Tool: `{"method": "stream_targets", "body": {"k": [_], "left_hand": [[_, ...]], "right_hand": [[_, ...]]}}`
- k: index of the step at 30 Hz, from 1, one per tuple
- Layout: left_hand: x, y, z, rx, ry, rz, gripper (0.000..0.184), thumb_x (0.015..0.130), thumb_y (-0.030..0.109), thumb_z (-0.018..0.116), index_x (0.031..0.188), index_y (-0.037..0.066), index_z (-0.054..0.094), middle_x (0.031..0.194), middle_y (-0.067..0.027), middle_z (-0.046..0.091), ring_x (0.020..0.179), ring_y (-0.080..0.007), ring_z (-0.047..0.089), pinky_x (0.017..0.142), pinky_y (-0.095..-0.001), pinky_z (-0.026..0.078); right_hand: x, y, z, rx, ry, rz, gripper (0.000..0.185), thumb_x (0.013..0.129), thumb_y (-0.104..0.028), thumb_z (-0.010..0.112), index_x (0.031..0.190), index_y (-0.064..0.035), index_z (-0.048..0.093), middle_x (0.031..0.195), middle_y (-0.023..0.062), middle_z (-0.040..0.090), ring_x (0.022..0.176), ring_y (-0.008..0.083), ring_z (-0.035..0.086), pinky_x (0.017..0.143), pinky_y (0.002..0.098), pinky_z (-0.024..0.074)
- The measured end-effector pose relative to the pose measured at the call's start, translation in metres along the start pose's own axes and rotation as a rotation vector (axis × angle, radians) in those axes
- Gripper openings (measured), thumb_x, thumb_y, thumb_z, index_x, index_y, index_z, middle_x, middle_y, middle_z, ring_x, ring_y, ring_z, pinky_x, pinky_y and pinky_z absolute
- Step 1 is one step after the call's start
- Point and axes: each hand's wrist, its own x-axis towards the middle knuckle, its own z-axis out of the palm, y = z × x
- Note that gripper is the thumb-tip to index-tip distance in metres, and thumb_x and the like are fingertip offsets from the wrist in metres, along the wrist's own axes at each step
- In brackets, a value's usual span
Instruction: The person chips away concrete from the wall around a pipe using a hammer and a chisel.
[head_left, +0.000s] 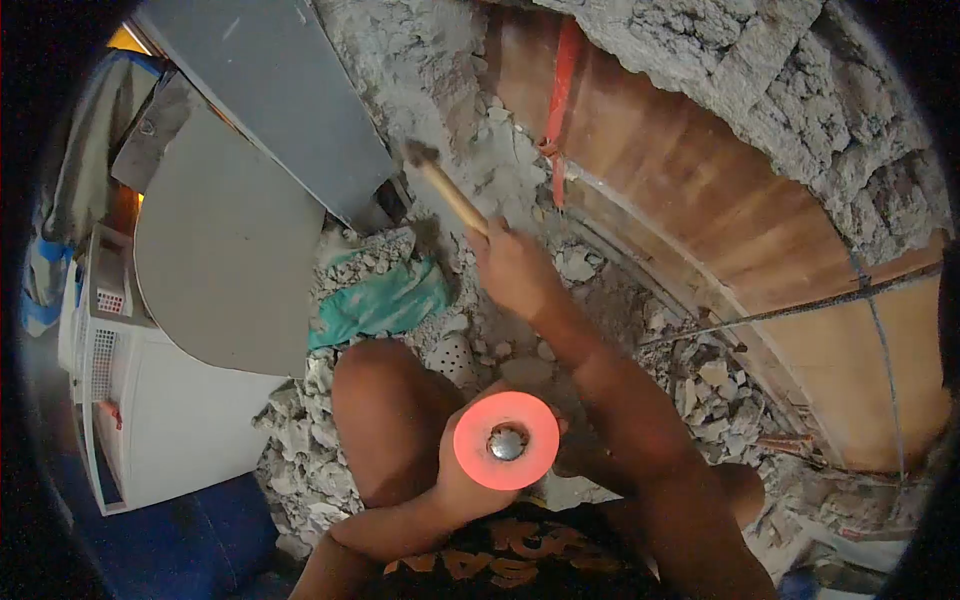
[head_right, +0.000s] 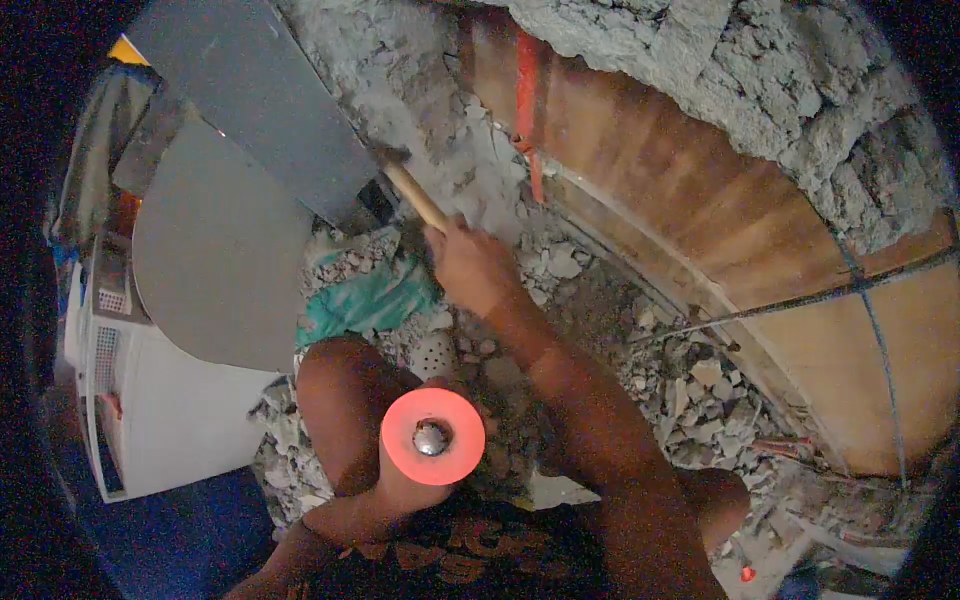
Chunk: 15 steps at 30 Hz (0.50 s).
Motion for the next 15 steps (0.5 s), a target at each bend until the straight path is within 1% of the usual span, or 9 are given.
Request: {"method": "stream_targets", "body": {"k": [2, 4, 7, 8, 10, 11, 13, 14, 15], "left_hand": [[0.0, -0.001, 0.0, -0.053, 0.017, -0.044, 0.027, 0.072, -0.004, 0.071, 0.098, 0.001, 0.064, 0.097, -0.0076, 0.067, 0.089, -0.0161, 0.065, 0.081, -0.0299, 0.051], [-0.001, -0.004, -0.001, 0.013, 0.085, -0.042, 0.027, 0.071, -0.003, 0.071, 0.097, 0.001, 0.065, 0.096, -0.0077, 0.067, 0.088, -0.016, 0.065, 0.08, -0.0295, 0.051], [0.002, 0.001, -0.001, 0.072, 0.067, 0.049, 0.028, 0.071, -0.003, 0.072, 0.098, 0.002, 0.065, 0.096, -0.0076, 0.067, 0.088, -0.0159, 0.065, 0.08, -0.0295, 0.051], [0.003, 0.002, -0.003, 0.071, 0.081, 0.057, 0.028, 0.071, -0.003, 0.072, 0.098, 0.002, 0.065, 0.096, -0.0076, 0.067, 0.088, -0.0159, 0.065, 0.08, -0.0295, 0.051], [0.001, 0.003, -0.005, 0.038, 0.051, 0.016, 0.029, 0.07, -0.002, 0.073, 0.098, 0.002, 0.065, 0.095, -0.0069, 0.068, 0.087, -0.0159, 0.065, 0.08, -0.0294, 0.051], [0.003, 0.002, -0.006, 0.033, 0.052, 0.035, 0.029, 0.07, -0.002, 0.073, 0.098, 0.002, 0.065, 0.095, -0.0069, 0.068, 0.087, -0.0159, 0.065, 0.08, -0.0294, 0.051], [-0.001, -0.003, -0.007, 0.035, 0.01, 0.048, 0.032, 0.07, -0.001, 0.074, 0.1, 0.002, 0.063, 0.097, -0.0071, 0.067, 0.089, -0.0163, 0.065, 0.081, -0.0294, 0.051], [-0.002, -0.005, -0.005, 0.033, 0.021, 0.04, 0.032, 0.07, -0.001, 0.074, 0.1, 0.002, 0.063, 0.097, -0.0071, 0.067, 0.089, -0.0163, 0.065, 0.081, -0.0294, 0.051], [-0.004, -0.006, -0.003, 0.023, 0.0, 0.03, 0.034, 0.07, 0.0, 0.075, 0.102, 0.002, 0.063, 0.098, -0.0073, 0.066, 0.09, -0.0166, 0.065, 0.081, -0.0295, 0.051]], "right_hand": [[0.027, -0.011, -0.012, -0.074, 0.045, -0.039, 0.038, 0.098, -0.036, 0.045, 0.102, 0.0012, 0.052, 0.08, 0.029, 0.063, 0.077, 0.046, 0.064, 0.068, 0.0544, 0.0507], [0.057, -0.003, -0.016, -0.175, 0.095, -0.074, 0.037, 0.098, -0.035, 0.044, 0.101, 0.0011, 0.054, 0.08, 0.0281, 0.064, 0.076, 0.0457, 0.064, 0.067, 0.0541, 0.0509], [0.064, 0.068, -0.007, -0.308, 0.166, -0.094, 0.035, 0.098, -0.03, 0.043, 0.097, 0.0012, 0.059, 0.078, 0.0246, 0.065, 0.073, 0.0443, 0.064, 0.068, 0.054, 0.051], [0.067, 0.106, 0.001, -0.279, 0.074, -0.119, 0.034, 0.098, -0.028, 0.042, 0.095, 0.0008, 0.06, 0.078, 0.024, 0.065, 0.073, 0.0438, 0.065, 0.069, 0.0543, 0.0506], [0.042, 0.181, 0.029, -0.373, -0.03, -0.203, 0.034, 0.098, -0.026, 0.042, 0.093, 0.0004, 0.062, 0.08, 0.0242, 0.065, 0.076, 0.0429, 0.065, 0.072, 0.0547, 0.0496], [0.017, 0.198, 0.038, -0.502, -0.025, -0.283, 0.033, 0.098, -0.026, 0.042, 0.093, 0.0004, 0.062, 0.082, 0.0249, 0.064, 0.078, 0.0423, 0.065, 0.074, 0.0548, 0.0491], [-0.024, 0.149, 0.031, -0.345, -0.099, 0.339, 0.033, 0.098, -0.026, 0.042, 0.098, 0.0021, 0.06, 0.087, 0.0274, 0.063, 0.083, 0.0442, 0.063, 0.074, 0.0543, 0.0482], [-0.027, 0.128, 0.025, -0.346, -0.113, 0.334, 0.033, 0.098, -0.026, 0.042, 0.098, 0.0021, 0.06, 0.087, 0.0274, 0.063, 0.083, 0.0442, 0.063, 0.074, 0.0543, 0.0482], [-0.033, 0.111, 0.021, -0.173, -0.039, 0.293, 0.035, 0.098, -0.029, 0.043, 0.102, 0.0023, 0.058, 0.087, 0.0285, 0.063, 0.084, 0.0468, 0.062, 0.075, 0.055, 0.048]]}}
